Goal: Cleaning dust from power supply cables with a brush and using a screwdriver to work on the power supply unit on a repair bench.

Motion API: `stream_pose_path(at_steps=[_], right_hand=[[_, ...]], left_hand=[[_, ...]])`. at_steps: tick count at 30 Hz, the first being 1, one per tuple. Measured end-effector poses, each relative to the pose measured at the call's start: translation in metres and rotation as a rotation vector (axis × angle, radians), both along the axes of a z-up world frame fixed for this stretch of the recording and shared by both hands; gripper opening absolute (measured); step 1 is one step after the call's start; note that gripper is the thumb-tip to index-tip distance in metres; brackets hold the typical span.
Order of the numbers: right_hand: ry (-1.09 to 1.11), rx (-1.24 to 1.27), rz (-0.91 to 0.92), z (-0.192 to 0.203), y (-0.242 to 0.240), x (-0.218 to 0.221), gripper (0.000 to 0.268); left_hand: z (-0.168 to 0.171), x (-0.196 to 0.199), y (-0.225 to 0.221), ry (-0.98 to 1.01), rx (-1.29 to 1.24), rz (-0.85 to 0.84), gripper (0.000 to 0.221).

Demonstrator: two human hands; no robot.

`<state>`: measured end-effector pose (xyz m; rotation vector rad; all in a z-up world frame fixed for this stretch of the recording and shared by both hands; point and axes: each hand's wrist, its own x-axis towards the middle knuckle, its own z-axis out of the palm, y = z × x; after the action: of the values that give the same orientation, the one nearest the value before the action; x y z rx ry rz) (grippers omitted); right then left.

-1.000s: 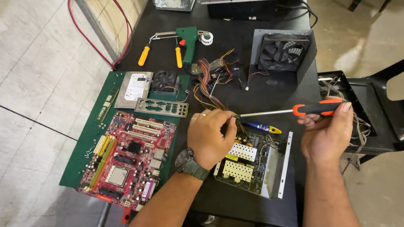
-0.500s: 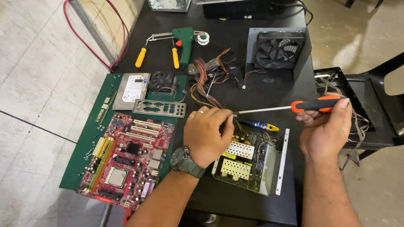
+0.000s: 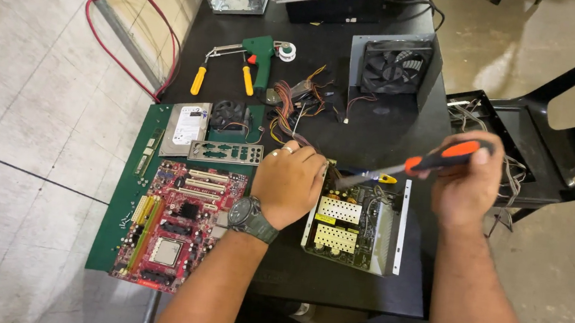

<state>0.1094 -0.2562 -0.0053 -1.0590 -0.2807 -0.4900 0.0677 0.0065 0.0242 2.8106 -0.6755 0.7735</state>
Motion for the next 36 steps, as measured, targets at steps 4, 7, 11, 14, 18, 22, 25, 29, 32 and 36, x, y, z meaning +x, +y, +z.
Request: stream_pose_path(at_steps=[4, 7, 11, 14, 18, 22, 25, 29, 32, 36], right_hand=[[-0.116, -0.08, -0.118, -0.023, 0.01, 0.012, 0.041], [-0.141, -0.036, -0.115, -0.021, 0.007, 0.01, 0.041], [-0.05, -0.014, -0.221, 0.013, 0.009, -0.008, 0.038], [-0.041, -0.004, -0.263, 0.013, 0.008, -0.006, 0.044], [0.001, 0.055, -0.226, 0.009, 0.005, -0.005, 0.041], [-0.002, 0.061, -0.224, 0.009, 0.003, -0.003, 0.042], [0.016, 0.068, -0.212, 0.009, 0.003, -0.004, 0.035], [-0.042, 0.034, -0.159, 0.008, 0.0, -0.004, 0.041], [-0.057, 0.01, -0.158, 0.01, 0.0, -0.006, 0.044], [-0.06, 0.032, -0.149, 0.005, -0.002, -0.003, 0.043]], left_hand=[[0.007, 0.0, -0.003, -0.032, -0.037, -0.025, 0.019], [0.017, 0.001, -0.002, -0.028, -0.036, 0.008, 0.021], [0.019, 0.0, -0.001, 0.031, -0.006, 0.017, 0.012], [0.013, 0.001, -0.005, 0.013, -0.016, -0.001, 0.017], [0.006, 0.002, -0.012, 0.005, -0.013, -0.021, 0.015], [0.003, 0.003, -0.012, 0.015, -0.004, -0.023, 0.017], [0.0, 0.003, -0.011, 0.042, 0.01, -0.047, 0.015], [0.003, 0.0, -0.007, 0.073, 0.104, -0.084, 0.01], [0.005, -0.001, -0.005, 0.051, 0.14, -0.119, 0.01], [0.006, 0.0, -0.001, 0.036, 0.161, -0.178, 0.013]])
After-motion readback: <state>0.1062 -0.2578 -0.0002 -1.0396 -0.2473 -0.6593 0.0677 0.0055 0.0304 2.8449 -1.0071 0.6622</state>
